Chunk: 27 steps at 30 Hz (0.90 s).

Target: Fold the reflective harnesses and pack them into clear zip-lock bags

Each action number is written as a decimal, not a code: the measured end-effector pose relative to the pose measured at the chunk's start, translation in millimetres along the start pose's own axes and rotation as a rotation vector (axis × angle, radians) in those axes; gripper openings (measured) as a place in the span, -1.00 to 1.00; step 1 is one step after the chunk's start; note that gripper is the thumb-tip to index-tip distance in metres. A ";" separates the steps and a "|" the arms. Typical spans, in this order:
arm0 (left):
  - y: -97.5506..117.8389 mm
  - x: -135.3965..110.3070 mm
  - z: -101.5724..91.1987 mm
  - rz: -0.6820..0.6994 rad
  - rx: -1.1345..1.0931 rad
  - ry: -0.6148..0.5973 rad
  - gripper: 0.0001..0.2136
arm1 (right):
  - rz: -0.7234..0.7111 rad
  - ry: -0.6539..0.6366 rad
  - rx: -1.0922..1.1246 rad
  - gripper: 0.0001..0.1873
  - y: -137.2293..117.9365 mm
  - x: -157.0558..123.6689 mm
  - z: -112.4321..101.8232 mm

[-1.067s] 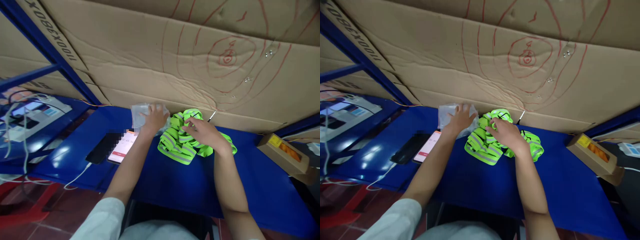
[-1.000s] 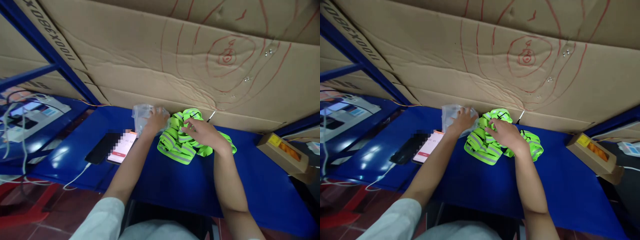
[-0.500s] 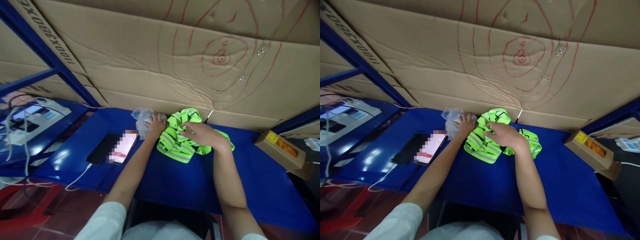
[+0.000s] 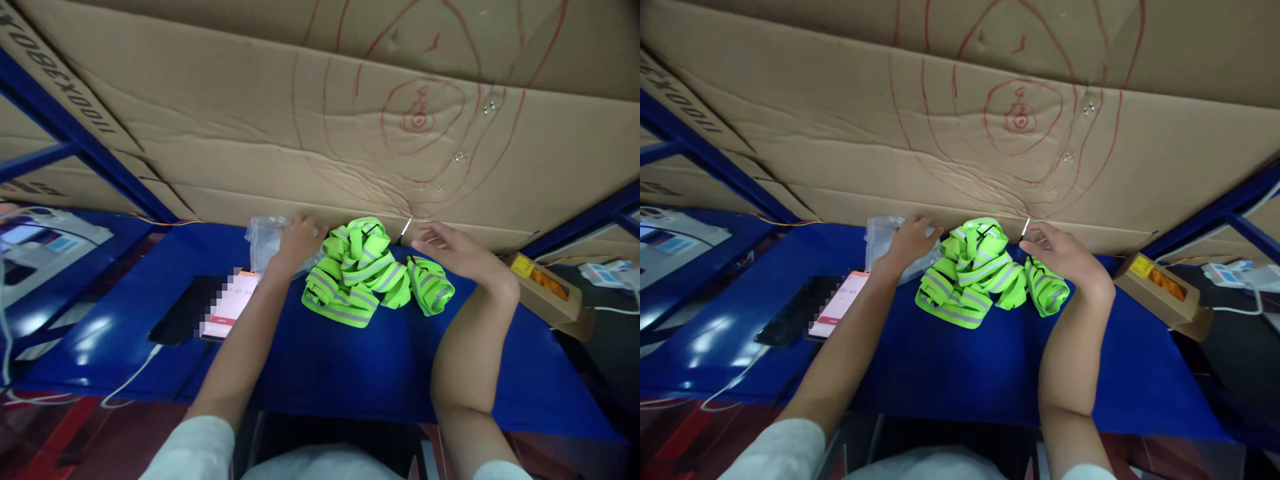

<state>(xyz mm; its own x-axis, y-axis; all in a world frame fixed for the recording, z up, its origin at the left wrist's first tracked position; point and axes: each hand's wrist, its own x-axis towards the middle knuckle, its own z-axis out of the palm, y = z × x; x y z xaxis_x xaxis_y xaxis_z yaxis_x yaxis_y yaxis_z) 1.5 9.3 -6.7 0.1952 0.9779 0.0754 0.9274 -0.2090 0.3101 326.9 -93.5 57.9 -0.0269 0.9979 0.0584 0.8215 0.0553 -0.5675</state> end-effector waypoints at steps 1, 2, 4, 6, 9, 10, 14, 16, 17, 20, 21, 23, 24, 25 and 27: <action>8.3 -4.2 -2.7 0.056 -0.017 -0.012 -0.49 | 0.087 0.003 -0.012 -0.46 6.6 2.5 -1.6; 17.7 -9.5 -3.9 0.136 -0.034 -0.039 -0.52 | 0.173 0.003 -0.031 -0.42 13.2 5.4 -3.4; 40.0 -23.8 -0.6 0.352 -0.082 -0.103 -0.58 | 0.300 0.005 -0.090 -0.38 26.1 11.5 -7.1; 64.8 -42.0 10.9 0.649 -0.177 -0.099 -0.59 | 0.360 -0.029 -0.120 -0.38 37.9 17.3 -10.1; 96.5 -69.3 40.8 0.940 -0.157 -0.047 -0.55 | 0.394 -0.112 -0.120 -0.35 54.0 25.4 -9.6; 103.3 -76.7 52.2 0.976 -0.118 -0.039 -0.52 | 0.394 -0.160 -0.113 -0.32 59.2 28.1 -7.5; 112.2 -94.7 88.6 1.023 0.019 -0.062 -0.40 | 0.418 -0.401 -0.071 -0.11 80.2 37.8 7.3; 111.4 -98.2 96.5 1.035 0.036 -0.050 -0.40 | 0.463 -0.487 -0.054 -0.02 88.5 40.9 14.5; 111.0 -99.1 97.8 1.037 0.031 -0.046 -0.41 | 0.481 -0.515 -0.046 0.01 91.5 42.0 17.2; 111.4 -98.8 94.0 1.019 -0.019 -0.042 -0.47 | 0.482 -0.552 -0.027 -0.01 94.4 43.8 20.5; 112.0 -97.9 90.8 1.007 -0.046 -0.033 -0.49 | 0.466 -0.555 -0.023 -0.06 93.1 44.0 20.0; 113.4 -95.0 82.4 0.977 -0.133 0.014 -0.56 | 0.412 -0.549 -0.015 -0.17 86.9 43.0 16.0; 114.1 -93.1 77.4 0.957 -0.194 0.047 -0.60 | 0.378 -0.537 -0.011 -0.23 82.1 41.5 12.6; 114.5 -90.8 71.9 0.928 -0.267 0.082 -0.63 | 0.345 -0.521 -0.009 -0.28 76.1 38.9 8.4; 114.4 -85.3 60.3 0.858 -0.450 0.140 -0.67 | 0.254 -0.473 0.014 -0.34 61.1 30.7 -1.6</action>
<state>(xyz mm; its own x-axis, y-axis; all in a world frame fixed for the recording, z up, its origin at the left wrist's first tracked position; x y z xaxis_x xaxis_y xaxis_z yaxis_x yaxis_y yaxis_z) 110.2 -97.5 -34.8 0.6798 0.4886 0.5470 0.2743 -0.8611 0.4282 377.2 -59.5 26.3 -0.0842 0.8855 -0.4569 0.8279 -0.1930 -0.5267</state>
